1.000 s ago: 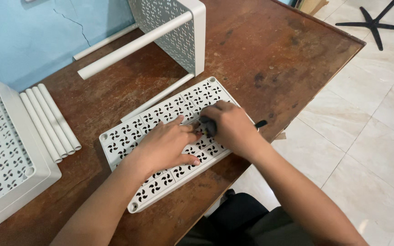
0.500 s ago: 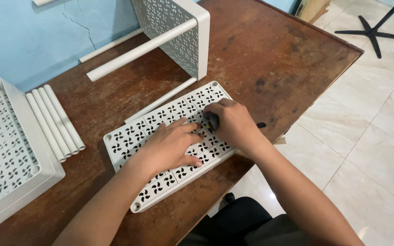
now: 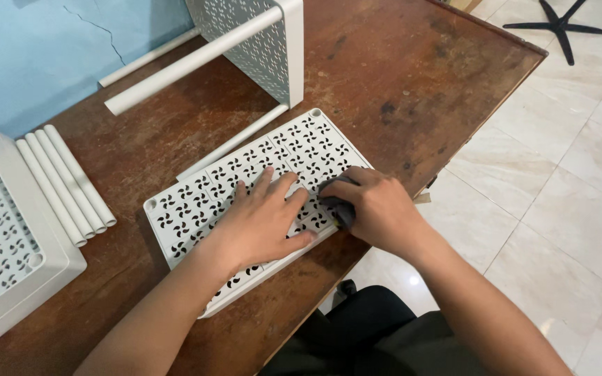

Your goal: The person wipes a white perforated plastic tray with a cloth, then inserts it into a partially assembled white plastic shelving unit. They continue to wipe another tray and place it into the unit, completing the assembly of a two-tiered shelf.

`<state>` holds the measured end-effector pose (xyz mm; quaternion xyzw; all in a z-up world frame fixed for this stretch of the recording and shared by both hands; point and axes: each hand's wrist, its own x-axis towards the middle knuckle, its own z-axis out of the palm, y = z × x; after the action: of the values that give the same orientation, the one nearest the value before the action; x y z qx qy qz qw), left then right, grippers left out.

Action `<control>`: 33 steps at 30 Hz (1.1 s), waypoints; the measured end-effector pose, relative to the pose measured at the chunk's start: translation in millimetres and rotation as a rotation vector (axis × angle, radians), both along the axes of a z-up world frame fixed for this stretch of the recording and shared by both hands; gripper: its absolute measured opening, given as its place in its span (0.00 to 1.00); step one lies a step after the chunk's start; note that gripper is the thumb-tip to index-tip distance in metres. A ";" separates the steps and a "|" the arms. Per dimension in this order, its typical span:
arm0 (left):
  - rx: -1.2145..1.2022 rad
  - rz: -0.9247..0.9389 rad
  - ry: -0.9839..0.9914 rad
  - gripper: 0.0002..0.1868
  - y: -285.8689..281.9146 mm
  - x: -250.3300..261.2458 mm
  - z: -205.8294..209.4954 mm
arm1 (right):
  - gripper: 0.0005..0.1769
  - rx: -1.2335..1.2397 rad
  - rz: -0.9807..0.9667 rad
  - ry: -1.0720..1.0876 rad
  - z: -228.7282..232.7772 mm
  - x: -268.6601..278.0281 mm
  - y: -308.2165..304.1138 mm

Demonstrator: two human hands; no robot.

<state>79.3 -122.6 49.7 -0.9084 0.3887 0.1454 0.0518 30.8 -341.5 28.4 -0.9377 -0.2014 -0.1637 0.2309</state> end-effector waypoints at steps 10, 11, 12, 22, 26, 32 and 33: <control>-0.018 0.022 -0.005 0.51 -2.2 -4.9 1.6 | 0.30 0.118 -0.269 -0.155 -10.1 -21.2 -20.2; -0.013 0.024 0.005 0.51 -3.8 -4.4 1.9 | 0.30 0.117 -0.238 -0.177 -14.6 -24.7 -11.1; 0.005 0.036 0.017 0.50 -4.3 -4.7 2.9 | 0.31 0.124 -0.158 -0.150 -17.7 -27.4 -2.7; 0.027 0.175 0.240 0.42 9.9 3.0 39.3 | 0.28 -0.009 -0.048 -0.092 -3.8 18.6 -16.3; -0.043 0.192 0.267 0.41 11.5 2.1 43.3 | 0.31 -0.060 -0.266 -0.190 -2.0 57.9 -11.7; 0.002 0.257 0.240 0.50 12.7 7.3 34.2 | 0.37 -0.086 -0.136 -0.226 -3.3 76.9 31.8; -0.010 0.253 0.223 0.55 14.2 9.5 32.4 | 0.38 -0.028 -0.044 -0.127 -4.2 70.1 38.6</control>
<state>88.8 -108.3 82.1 -0.9285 0.2754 0.2486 -0.0147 100.9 -302.9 24.2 -0.9328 -0.1972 -0.2253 0.2008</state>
